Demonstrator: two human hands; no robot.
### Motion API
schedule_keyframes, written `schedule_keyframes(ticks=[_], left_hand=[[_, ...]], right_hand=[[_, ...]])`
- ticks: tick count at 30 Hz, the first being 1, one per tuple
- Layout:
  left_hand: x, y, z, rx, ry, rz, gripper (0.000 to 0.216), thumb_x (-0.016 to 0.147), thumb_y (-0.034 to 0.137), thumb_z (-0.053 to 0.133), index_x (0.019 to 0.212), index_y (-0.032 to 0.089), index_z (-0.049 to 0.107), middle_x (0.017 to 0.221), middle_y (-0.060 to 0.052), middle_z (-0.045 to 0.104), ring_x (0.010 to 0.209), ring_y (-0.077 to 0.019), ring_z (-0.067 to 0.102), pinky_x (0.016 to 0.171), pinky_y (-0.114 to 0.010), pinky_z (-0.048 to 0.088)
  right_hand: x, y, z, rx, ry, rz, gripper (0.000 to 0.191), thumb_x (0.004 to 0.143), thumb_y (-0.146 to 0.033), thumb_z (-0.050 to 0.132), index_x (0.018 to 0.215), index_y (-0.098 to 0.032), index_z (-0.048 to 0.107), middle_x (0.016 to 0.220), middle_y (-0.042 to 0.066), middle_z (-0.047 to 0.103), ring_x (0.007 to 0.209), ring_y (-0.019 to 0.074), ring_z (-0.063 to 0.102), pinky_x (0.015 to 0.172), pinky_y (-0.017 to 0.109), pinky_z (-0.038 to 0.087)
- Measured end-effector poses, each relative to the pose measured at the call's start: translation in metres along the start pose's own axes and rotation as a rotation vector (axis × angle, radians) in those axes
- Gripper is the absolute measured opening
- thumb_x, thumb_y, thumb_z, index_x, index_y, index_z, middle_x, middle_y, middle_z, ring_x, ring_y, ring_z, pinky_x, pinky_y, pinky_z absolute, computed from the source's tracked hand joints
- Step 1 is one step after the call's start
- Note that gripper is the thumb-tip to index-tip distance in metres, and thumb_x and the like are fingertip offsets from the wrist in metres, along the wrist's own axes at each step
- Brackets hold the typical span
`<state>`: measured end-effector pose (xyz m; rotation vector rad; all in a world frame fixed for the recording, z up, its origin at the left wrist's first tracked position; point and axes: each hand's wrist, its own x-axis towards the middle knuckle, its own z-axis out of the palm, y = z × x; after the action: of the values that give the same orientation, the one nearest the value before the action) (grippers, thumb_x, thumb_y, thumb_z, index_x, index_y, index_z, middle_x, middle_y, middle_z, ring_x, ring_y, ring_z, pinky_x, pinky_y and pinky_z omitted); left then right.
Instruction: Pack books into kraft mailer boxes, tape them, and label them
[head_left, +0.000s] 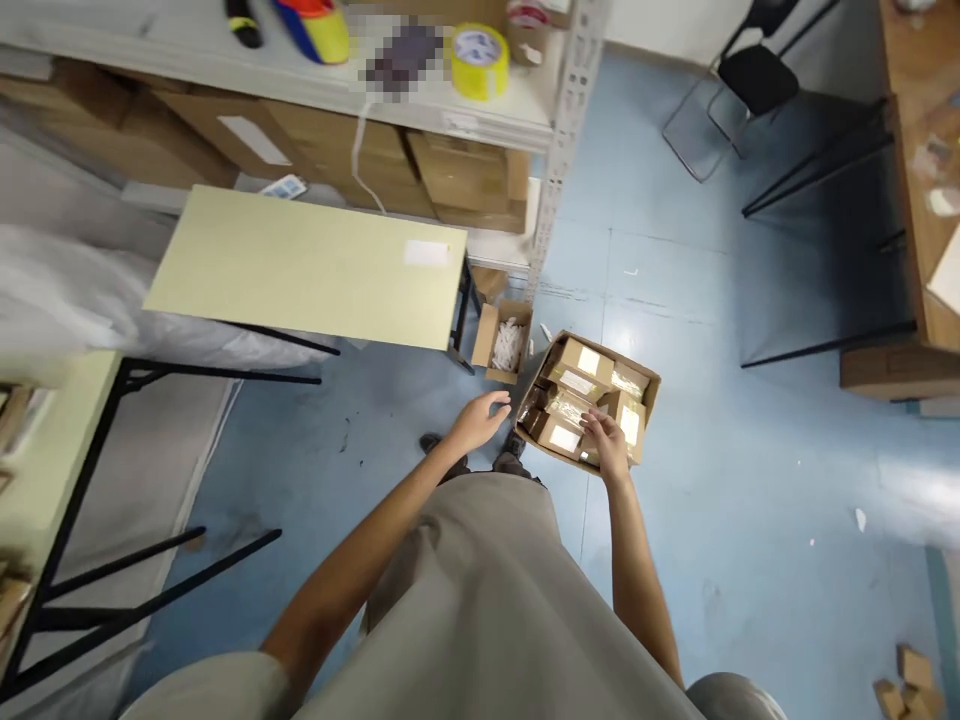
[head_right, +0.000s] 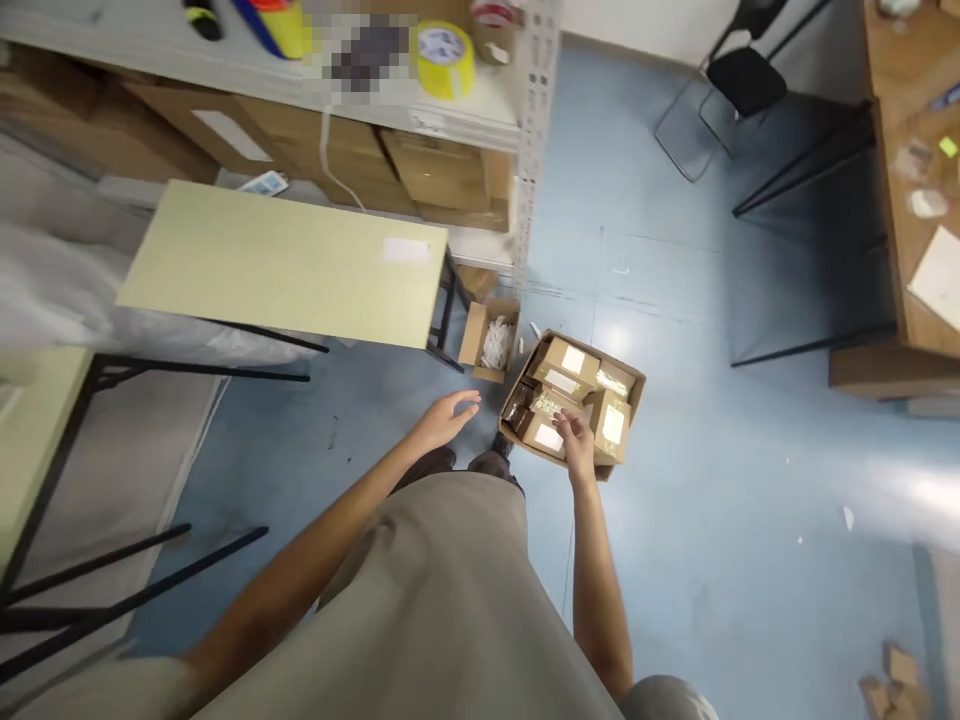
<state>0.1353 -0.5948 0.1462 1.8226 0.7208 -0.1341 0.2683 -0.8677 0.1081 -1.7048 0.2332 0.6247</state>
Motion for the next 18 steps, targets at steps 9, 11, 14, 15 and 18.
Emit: schedule_keyframes(ticks=[9,11,14,15,18], left_hand=[[-0.094,-0.056,-0.176,-0.379,0.427,0.036,0.031,0.098,0.046,0.064,0.113,0.023,0.080,0.121,-0.009,0.084,0.123,-0.0289,0.076,0.114,-0.042,0.057],[-0.118,-0.079,-0.215,-0.411,0.508,0.058,0.029,0.098,0.047,0.064,0.104,0.024,0.079,0.114,-0.008,0.085,0.116,-0.0281,0.077,0.111,-0.043,0.059],[-0.153,-0.117,-0.267,-0.483,0.629,0.064,0.026,0.094,0.048,0.068,0.097,0.023,0.076,0.107,-0.008,0.084,0.110,-0.0276,0.078,0.109,-0.045,0.060],[-0.164,-0.129,-0.283,-0.506,0.676,0.058,0.027,0.093,0.049,0.070,0.097,0.023,0.075,0.107,-0.008,0.084,0.109,-0.0278,0.078,0.109,-0.045,0.059],[-0.198,-0.160,-0.324,-0.555,0.803,0.028,0.030,0.093,0.052,0.074,0.099,0.023,0.075,0.107,-0.009,0.083,0.110,-0.0278,0.078,0.110,-0.046,0.059]], right_hand=[[-0.050,-0.097,0.225,-0.232,-0.477,-0.329,0.056,0.089,-0.067,0.081,0.121,-0.021,0.077,0.124,0.014,0.084,0.123,0.0338,0.077,0.114,0.053,0.058],[-0.071,-0.106,0.283,-0.252,-0.583,-0.344,0.053,0.089,-0.067,0.082,0.120,-0.023,0.077,0.123,0.013,0.085,0.122,0.0339,0.078,0.113,0.054,0.059],[-0.105,-0.113,0.363,-0.293,-0.737,-0.371,0.048,0.090,-0.065,0.082,0.117,-0.025,0.078,0.120,0.012,0.085,0.117,0.0336,0.080,0.111,0.054,0.060],[-0.116,-0.114,0.387,-0.306,-0.784,-0.379,0.047,0.090,-0.064,0.082,0.117,-0.025,0.079,0.120,0.011,0.085,0.115,0.0335,0.080,0.110,0.054,0.060],[-0.148,-0.117,0.451,-0.346,-0.891,-0.387,0.046,0.091,-0.063,0.082,0.117,-0.026,0.079,0.120,0.011,0.086,0.114,0.0331,0.081,0.110,0.054,0.060]])
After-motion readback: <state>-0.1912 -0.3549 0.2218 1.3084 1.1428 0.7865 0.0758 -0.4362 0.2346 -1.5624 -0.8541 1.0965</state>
